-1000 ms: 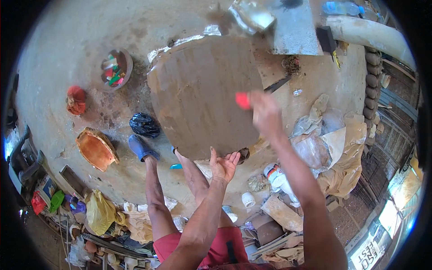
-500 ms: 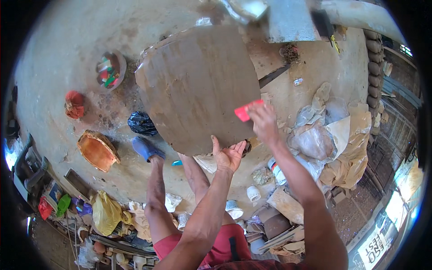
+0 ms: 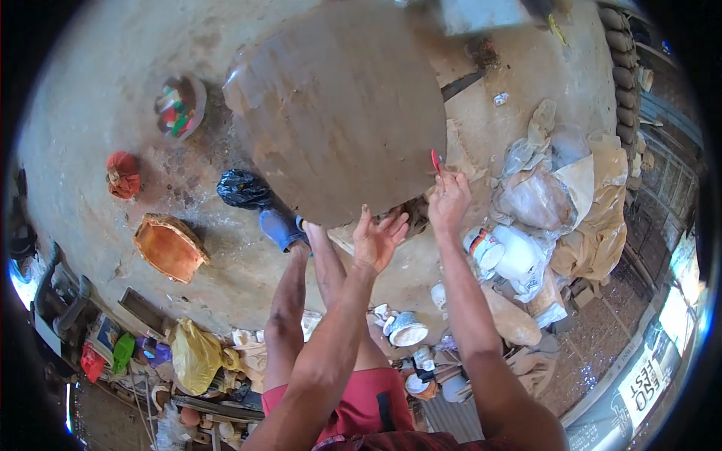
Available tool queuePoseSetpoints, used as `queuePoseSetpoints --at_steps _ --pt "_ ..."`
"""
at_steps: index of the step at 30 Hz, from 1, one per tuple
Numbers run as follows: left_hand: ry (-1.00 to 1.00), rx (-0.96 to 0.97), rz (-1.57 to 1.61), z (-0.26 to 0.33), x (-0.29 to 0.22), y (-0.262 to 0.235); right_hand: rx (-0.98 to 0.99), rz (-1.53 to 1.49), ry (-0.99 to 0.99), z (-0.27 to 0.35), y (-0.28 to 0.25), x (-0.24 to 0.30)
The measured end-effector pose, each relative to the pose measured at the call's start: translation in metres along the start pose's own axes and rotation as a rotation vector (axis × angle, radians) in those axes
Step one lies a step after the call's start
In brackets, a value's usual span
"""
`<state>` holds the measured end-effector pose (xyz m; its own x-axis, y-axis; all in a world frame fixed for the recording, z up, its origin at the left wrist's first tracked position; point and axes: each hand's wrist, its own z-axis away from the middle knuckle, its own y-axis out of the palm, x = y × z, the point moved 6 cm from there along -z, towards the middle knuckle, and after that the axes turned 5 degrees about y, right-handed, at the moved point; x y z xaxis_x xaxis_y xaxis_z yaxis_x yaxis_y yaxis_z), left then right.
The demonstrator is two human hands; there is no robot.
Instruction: The person cleans the interior of a large clay mold with a cloth, then uses a scraper and a wooden rib to smooth the surface of a large slab of clay before pressing it into the mold and trimming the edges with a tool.
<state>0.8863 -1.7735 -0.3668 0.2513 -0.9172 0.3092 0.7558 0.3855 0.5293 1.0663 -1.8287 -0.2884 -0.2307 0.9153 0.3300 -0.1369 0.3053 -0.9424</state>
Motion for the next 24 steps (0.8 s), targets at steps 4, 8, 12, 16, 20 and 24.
queuePoseSetpoints --at_steps 4,8,12,16,20,24 --pt "0.131 -0.08 -0.262 0.048 -0.059 -0.053 0.1 -0.405 0.316 0.079 0.038 0.069" --pt "0.223 -0.111 -0.253 0.084 -0.097 -0.075 0.063 -0.172 -0.059 0.143 0.06 0.163" --pt "0.226 -0.047 -0.271 0.116 -0.152 -0.098 0.168 -0.425 0.152 0.146 0.059 0.166" --pt "0.325 -0.258 -0.496 0.164 -0.219 -0.127 -0.074 0.044 0.316 0.057 0.015 0.082" --pt "0.342 -0.239 -0.665 0.203 -0.266 -0.157 -0.142 0.121 0.57 -0.022 0.021 -0.007" --pt "0.389 -0.31 -0.636 0.257 -0.294 -0.193 -0.147 0.23 0.481 -0.12 0.048 0.057"
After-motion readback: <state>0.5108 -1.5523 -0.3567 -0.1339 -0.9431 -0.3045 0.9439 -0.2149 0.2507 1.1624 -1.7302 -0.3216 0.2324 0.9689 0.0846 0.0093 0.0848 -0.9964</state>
